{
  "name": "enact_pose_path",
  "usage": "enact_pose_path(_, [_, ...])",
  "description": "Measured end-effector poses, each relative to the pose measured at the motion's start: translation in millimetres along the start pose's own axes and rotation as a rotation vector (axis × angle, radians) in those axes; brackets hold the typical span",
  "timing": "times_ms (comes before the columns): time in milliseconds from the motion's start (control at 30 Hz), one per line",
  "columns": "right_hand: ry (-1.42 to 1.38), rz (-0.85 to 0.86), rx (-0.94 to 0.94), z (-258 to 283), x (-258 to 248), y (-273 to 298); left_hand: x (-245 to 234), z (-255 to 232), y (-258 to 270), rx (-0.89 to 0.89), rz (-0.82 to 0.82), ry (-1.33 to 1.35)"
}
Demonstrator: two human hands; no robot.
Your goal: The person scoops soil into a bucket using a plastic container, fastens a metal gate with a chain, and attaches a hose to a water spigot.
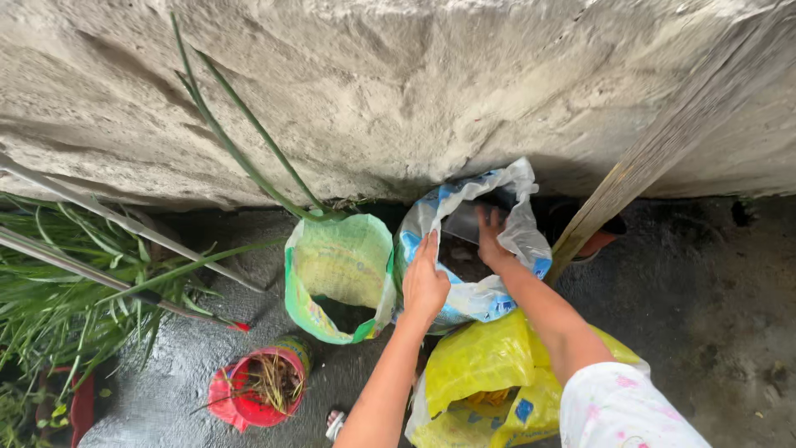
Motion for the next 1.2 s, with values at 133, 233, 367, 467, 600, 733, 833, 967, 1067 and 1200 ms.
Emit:
enact_pose_path(133, [-0.105, 0.059, -0.074, -14, -14, 15, -4, 0, -2, 0.039, -0.087, 0.052])
enact_pose_path(233, [0.062, 0.154, -0.17, -5, -32, 25, -5, -18, -8, -0.021, -0.065, 0.002])
enact_pose_path(367, [-0.062, 0.204, -0.022, 5, -39, 30, -8, -31, -1, -0.153, 0.109, -0.147])
enact_pose_path(467, [-0.25, 0.202, 0.082, 10, -8, 58, 4, -18, 6, -0.223, 0.311, -0.292])
enact_pose_path(600, [-0.54, 0.087, 0.139, 7, 16, 64, 15, 22, 18, -0.286, 0.334, -0.339])
enact_pose_path(733, [-0.491, 0.169, 0.28, 7, 7, 53, 24, 44, 16, -0.195, 0.24, -0.322])
enact_pose_path(833, [-0.548, 0.195, 0.199, 15, 18, 69, 27, 44, 17, -0.156, 0.239, -0.284])
enact_pose_path(967, [-0.762, 0.239, 0.049, -11, 47, 72, 23, 22, 11, -0.133, 0.231, -0.258])
enact_pose_path(1067, [-0.914, 0.228, -0.079, -19, 60, 66, 20, 17, 11, -0.167, 0.237, -0.239])
enact_pose_path(1200, [-1.052, 0.595, 0.597, -44, 86, 63, 26, 24, 13, -0.19, 0.254, -0.275])
Point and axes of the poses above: each hand's wrist, its own y-axis away from the middle knuckle, its own x-axis out of the palm, z = x × y, the point moved 4 cm from there along -y, towards the middle knuckle, and after that the axes turned 13 degrees about -z, right-handed, at the moved point
